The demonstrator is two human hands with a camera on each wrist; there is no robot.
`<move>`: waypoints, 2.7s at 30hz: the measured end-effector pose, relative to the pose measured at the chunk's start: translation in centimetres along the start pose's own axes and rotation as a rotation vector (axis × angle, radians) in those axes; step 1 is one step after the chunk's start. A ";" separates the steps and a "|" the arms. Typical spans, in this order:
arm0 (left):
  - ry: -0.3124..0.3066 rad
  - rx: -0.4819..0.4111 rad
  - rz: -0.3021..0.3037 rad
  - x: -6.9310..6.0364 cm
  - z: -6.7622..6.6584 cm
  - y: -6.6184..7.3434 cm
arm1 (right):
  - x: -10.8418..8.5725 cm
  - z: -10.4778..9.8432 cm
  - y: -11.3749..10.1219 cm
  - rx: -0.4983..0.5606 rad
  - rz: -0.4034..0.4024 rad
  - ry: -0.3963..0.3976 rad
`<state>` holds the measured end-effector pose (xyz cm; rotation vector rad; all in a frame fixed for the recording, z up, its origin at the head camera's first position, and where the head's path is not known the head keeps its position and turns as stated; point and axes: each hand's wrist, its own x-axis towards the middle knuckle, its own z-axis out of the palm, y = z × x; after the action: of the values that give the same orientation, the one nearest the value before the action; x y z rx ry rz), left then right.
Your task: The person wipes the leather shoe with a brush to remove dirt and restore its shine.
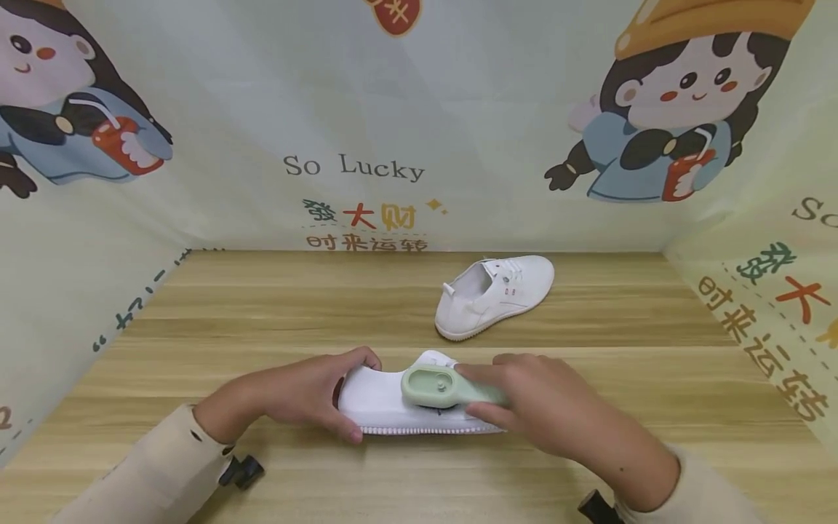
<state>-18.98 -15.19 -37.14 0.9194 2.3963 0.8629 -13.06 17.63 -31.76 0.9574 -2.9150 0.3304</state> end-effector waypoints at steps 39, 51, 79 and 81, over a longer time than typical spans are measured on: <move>-0.020 -0.003 -0.014 -0.2 -0.1 0.2 | -1.4 -0.7 1.4 -0.028 0.028 -0.005; -0.022 -0.007 0.017 0.2 -0.1 0.1 | -2.8 -1.6 3.0 0.004 0.072 -0.054; -0.035 0.004 0.022 -0.2 0.0 0.4 | 1.8 0.8 -1.4 0.042 -0.070 -0.018; -0.037 0.000 0.023 -0.2 0.0 0.4 | 1.8 0.8 -1.5 0.044 -0.065 -0.024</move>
<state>-18.68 -15.11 -36.88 0.9568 2.3586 0.8463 -13.65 15.20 -32.07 1.0664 -2.9017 0.3839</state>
